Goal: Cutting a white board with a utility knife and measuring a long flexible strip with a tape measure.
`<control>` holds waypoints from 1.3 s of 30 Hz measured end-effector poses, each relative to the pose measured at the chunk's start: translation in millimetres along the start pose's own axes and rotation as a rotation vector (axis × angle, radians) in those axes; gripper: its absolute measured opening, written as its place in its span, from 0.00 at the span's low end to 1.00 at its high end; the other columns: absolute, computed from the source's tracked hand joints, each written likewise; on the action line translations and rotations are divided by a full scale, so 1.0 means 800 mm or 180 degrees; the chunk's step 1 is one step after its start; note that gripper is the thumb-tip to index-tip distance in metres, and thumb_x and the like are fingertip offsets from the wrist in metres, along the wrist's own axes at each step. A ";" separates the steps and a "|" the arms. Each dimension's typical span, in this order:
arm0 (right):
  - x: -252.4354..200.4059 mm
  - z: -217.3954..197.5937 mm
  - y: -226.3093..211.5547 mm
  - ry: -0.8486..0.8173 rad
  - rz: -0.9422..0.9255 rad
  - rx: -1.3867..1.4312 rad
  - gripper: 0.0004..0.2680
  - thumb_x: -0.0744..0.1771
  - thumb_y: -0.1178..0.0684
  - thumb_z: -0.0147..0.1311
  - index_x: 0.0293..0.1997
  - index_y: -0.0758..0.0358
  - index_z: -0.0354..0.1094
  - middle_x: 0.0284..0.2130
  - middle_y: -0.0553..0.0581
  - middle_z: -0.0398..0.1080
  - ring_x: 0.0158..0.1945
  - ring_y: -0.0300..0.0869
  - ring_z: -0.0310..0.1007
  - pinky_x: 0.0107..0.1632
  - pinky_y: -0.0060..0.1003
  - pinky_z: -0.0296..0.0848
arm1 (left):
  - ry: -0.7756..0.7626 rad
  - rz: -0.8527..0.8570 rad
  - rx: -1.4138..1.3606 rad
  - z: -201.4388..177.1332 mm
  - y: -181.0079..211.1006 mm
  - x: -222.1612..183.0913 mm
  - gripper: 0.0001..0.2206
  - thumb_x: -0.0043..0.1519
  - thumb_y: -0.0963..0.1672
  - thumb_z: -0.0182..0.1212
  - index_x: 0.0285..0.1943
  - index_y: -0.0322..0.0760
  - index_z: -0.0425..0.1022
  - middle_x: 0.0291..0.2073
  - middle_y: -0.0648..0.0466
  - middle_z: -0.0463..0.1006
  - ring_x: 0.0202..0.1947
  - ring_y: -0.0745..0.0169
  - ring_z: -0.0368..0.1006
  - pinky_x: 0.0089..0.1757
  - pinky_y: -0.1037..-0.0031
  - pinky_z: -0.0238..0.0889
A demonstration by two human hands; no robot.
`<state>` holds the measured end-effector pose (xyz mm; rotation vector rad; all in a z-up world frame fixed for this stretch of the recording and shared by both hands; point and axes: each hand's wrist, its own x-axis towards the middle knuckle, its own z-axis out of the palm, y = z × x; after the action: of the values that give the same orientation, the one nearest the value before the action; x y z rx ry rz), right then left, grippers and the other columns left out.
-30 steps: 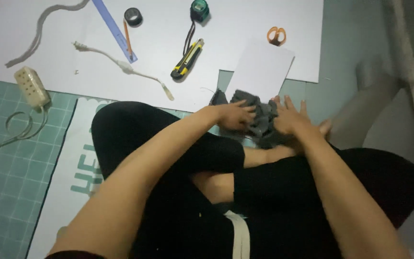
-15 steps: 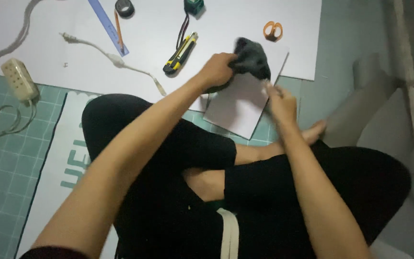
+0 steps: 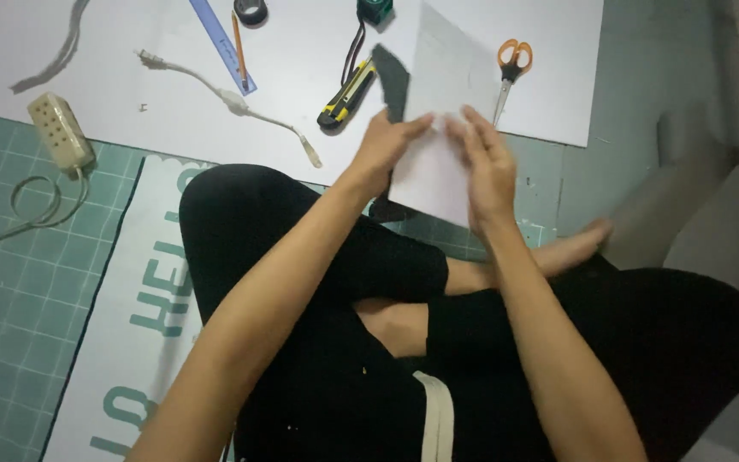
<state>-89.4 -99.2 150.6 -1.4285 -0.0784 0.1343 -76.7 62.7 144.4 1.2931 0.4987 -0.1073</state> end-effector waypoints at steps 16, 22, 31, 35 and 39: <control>0.004 -0.074 -0.016 -0.0149 0.0596 0.1013 0.27 0.71 0.56 0.45 0.76 0.70 0.30 0.76 0.71 0.30 0.78 0.57 0.31 0.73 0.51 0.41 | 0.1428 0.2480 0.2055 0.005 0.033 -0.064 0.19 0.71 0.49 0.49 0.65 0.34 0.58 0.48 0.46 0.73 0.38 0.59 0.74 0.39 0.73 0.72; -0.008 -0.067 -0.039 -0.0021 0.0680 0.1078 0.21 0.71 0.56 0.38 0.76 0.55 0.44 0.73 0.62 0.52 0.73 0.47 0.57 0.70 0.39 0.61 | -0.1124 0.2385 0.3772 0.086 -0.003 -0.116 0.37 0.68 0.60 0.25 0.77 0.31 0.51 0.78 0.38 0.44 0.79 0.42 0.33 0.71 0.50 0.23; -0.020 -0.075 -0.041 -0.0185 0.0688 0.1478 0.22 0.72 0.55 0.38 0.77 0.51 0.38 0.75 0.60 0.46 0.76 0.48 0.49 0.73 0.47 0.51 | 0.0480 0.3482 0.4234 0.148 -0.002 0.049 0.19 0.67 0.52 0.53 0.66 0.53 0.71 0.68 0.55 0.66 0.73 0.41 0.50 0.66 0.39 0.52; -0.024 -0.064 -0.059 -0.0039 0.0554 0.1055 0.21 0.71 0.54 0.37 0.76 0.55 0.40 0.76 0.63 0.45 0.77 0.50 0.47 0.73 0.48 0.50 | 0.0603 0.3575 0.4305 0.127 -0.005 0.050 0.16 0.66 0.49 0.52 0.61 0.48 0.77 0.65 0.47 0.68 0.70 0.35 0.54 0.65 0.45 0.52; -0.025 -0.053 -0.053 0.0106 0.0772 0.0769 0.20 0.70 0.57 0.42 0.73 0.58 0.52 0.72 0.59 0.56 0.74 0.44 0.55 0.71 0.38 0.54 | 0.0866 0.2741 0.3595 0.101 -0.021 0.037 0.27 0.67 0.53 0.50 0.65 0.26 0.67 0.64 0.35 0.70 0.71 0.37 0.57 0.65 0.55 0.52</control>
<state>-101.6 -149.7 187.4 -1.1943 0.1356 0.3093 -32.7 -12.5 132.4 2.5484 0.0207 0.5988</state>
